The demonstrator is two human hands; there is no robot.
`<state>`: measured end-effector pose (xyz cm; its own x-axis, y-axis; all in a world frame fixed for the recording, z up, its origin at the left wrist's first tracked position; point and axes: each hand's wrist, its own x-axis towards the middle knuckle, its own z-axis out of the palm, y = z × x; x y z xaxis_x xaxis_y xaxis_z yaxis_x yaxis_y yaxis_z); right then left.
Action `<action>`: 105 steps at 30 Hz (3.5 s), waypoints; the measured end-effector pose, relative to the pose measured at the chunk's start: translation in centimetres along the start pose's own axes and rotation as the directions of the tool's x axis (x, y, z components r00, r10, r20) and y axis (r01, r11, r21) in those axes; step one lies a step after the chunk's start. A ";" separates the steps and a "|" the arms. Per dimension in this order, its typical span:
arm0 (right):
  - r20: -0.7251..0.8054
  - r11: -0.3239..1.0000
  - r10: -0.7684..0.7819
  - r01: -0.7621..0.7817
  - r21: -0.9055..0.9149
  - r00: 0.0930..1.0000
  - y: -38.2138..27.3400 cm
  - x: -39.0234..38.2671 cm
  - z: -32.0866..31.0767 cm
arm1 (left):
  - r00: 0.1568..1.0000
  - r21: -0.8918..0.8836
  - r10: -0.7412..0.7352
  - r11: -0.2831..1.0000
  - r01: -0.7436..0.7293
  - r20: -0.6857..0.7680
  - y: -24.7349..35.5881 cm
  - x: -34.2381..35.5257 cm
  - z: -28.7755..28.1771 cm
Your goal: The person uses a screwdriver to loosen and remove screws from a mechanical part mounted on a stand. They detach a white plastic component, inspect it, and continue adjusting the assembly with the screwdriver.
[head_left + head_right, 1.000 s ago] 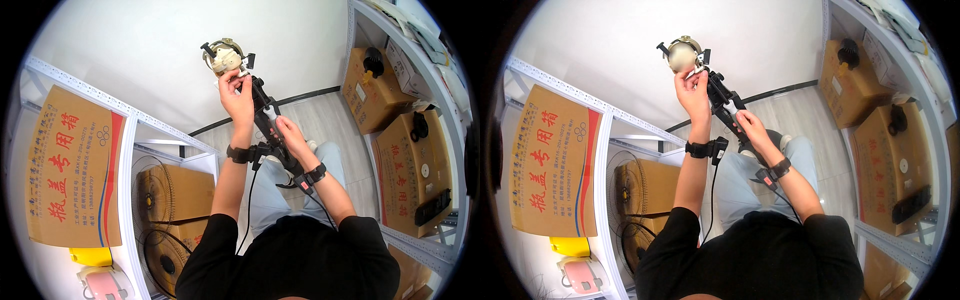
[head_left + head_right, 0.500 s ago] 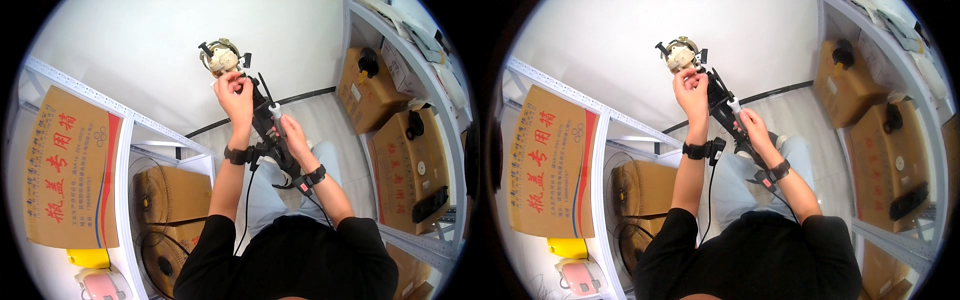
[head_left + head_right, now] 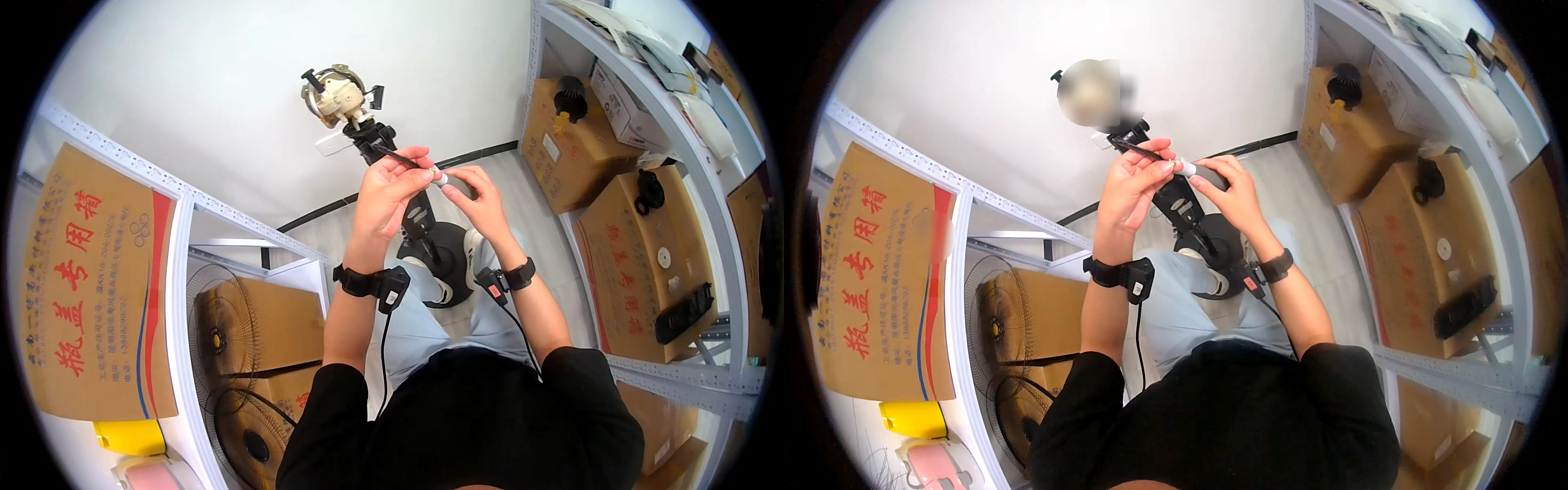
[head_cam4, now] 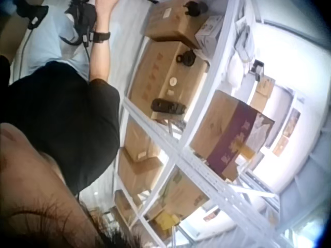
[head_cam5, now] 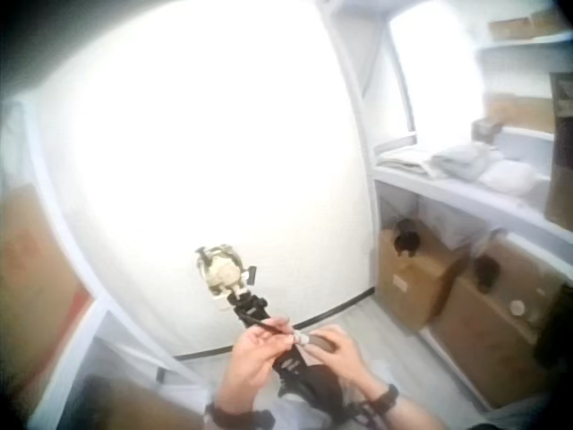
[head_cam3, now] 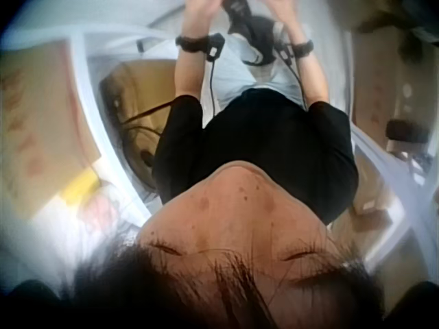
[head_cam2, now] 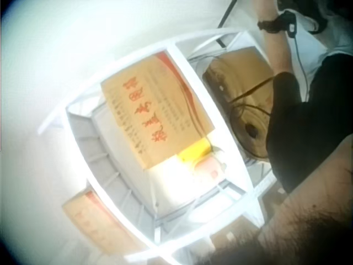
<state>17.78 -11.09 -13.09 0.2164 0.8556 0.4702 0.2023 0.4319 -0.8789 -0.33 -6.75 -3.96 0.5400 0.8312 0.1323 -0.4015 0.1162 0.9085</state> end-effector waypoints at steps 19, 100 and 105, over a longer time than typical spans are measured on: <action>0.066 0.981 0.063 -0.074 0.182 0.996 -4.9 -1.2 -7.3 | 0.995 0.071 -0.037 0.997 0.031 0.093 -5.3 1.8 5.0; 0.102 0.513 -0.644 0.527 -0.677 0.758 -10.7 14.1 9.7 | 0.768 0.158 0.406 0.911 -0.380 -0.495 -0.4 -4.6 -3.9; 0.098 0.573 -0.604 0.516 -0.637 0.791 -10.7 14.2 9.9 | 0.589 0.525 0.630 0.767 -0.368 -0.507 3.7 0.6 -4.8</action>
<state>9.23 -0.72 2.25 -0.0443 0.4439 0.8950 0.8361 0.5068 -0.2101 -5.04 -3.26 -2.47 -0.3096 0.8381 0.4491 -0.1180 -0.5025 0.8565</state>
